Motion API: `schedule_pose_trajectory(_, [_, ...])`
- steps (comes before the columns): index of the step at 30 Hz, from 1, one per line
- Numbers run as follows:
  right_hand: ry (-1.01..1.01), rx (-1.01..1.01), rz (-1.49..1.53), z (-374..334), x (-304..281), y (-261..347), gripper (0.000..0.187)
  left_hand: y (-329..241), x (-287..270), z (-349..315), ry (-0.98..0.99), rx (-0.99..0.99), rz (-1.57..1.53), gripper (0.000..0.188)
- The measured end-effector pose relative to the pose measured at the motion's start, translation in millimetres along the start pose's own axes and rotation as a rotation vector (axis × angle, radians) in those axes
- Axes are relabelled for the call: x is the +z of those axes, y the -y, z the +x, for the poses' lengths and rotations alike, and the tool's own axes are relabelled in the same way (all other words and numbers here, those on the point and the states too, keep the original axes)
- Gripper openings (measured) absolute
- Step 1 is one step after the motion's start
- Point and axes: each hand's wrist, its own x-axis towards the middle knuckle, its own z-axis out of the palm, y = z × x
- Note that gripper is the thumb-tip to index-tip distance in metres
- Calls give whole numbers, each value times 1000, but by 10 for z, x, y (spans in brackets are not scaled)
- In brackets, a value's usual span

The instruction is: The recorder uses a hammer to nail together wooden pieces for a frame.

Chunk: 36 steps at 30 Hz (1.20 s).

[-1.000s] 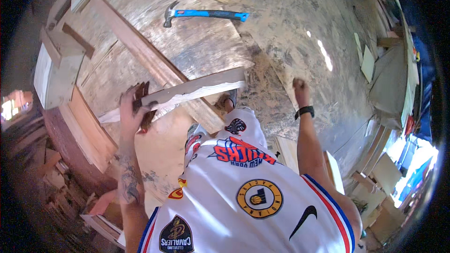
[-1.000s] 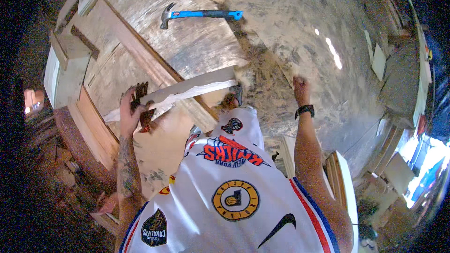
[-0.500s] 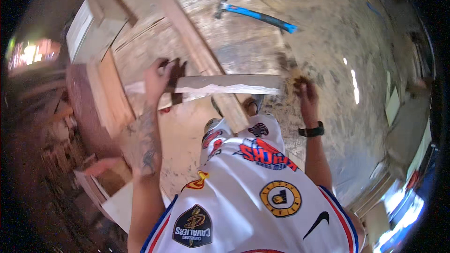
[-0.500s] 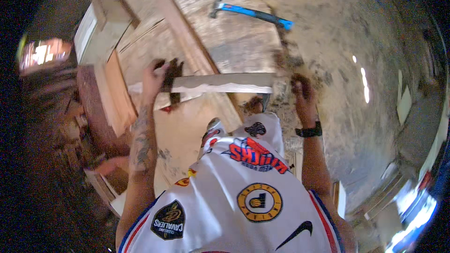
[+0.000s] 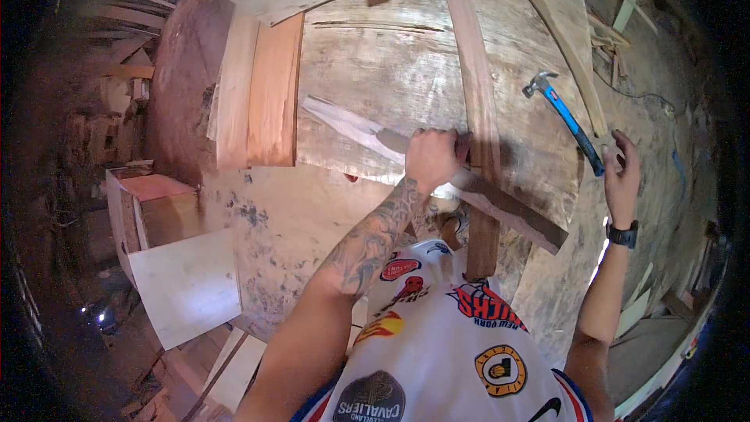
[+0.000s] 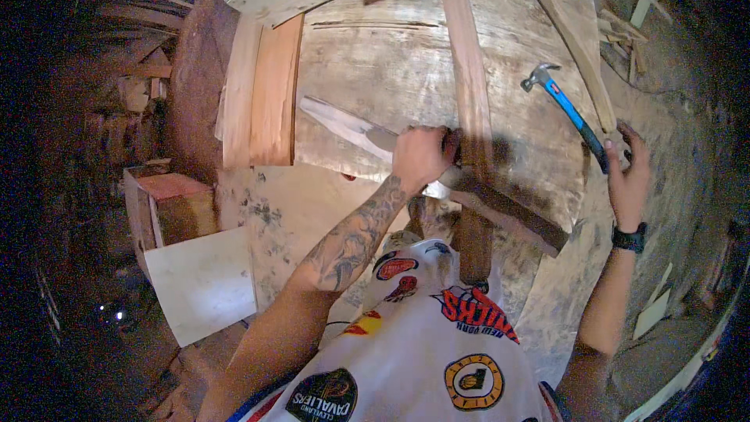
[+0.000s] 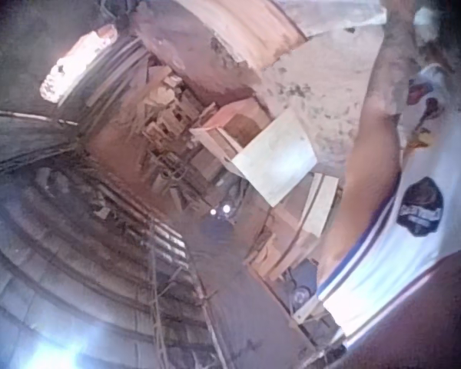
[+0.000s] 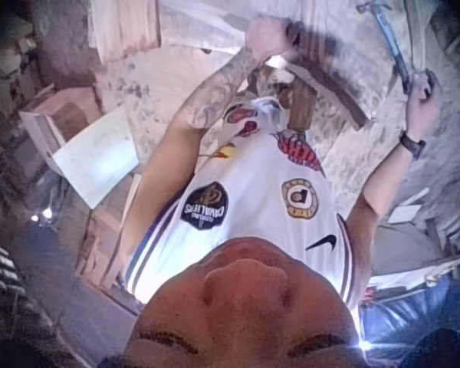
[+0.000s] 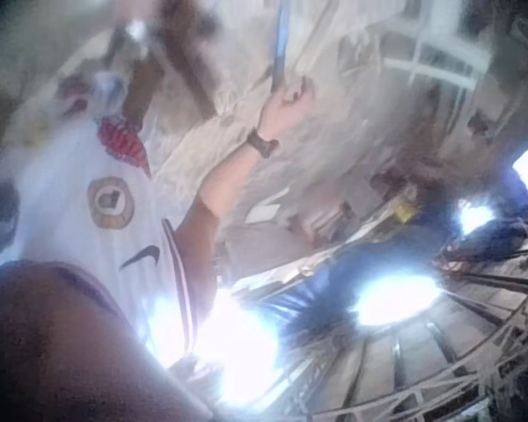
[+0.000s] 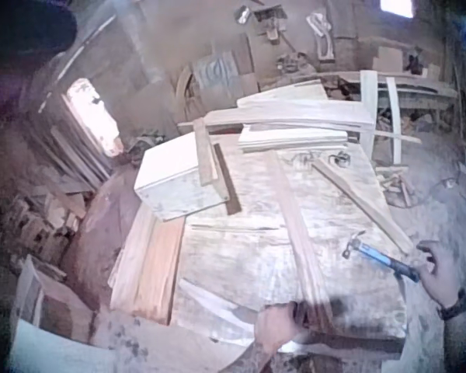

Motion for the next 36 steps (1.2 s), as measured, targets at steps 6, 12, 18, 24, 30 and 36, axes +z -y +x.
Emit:
schedule_pose_trajectory(6, [278,31,-236,155,413,-251,60,-35,67,44,23,-22,-48,39])
schedule_pose_trajectory(12, [249,58,-333,152,800,-427,60,-26,4,117,144,-15,28,33])
schedule_pose_trajectory(18, [171,142,-297,175,732,-377,56,-42,50,152,66,23,52,37])
schedule_pose_trajectory(24, [47,91,-220,138,814,-602,52,-125,63,143,81,13,83,39])
schedule_pose_trajectory(30, [65,80,-276,89,795,-627,42,-165,17,116,83,-15,115,47])
schedule_pose_trajectory(36, [89,36,-345,66,534,-523,44,-122,18,53,139,-49,107,52])
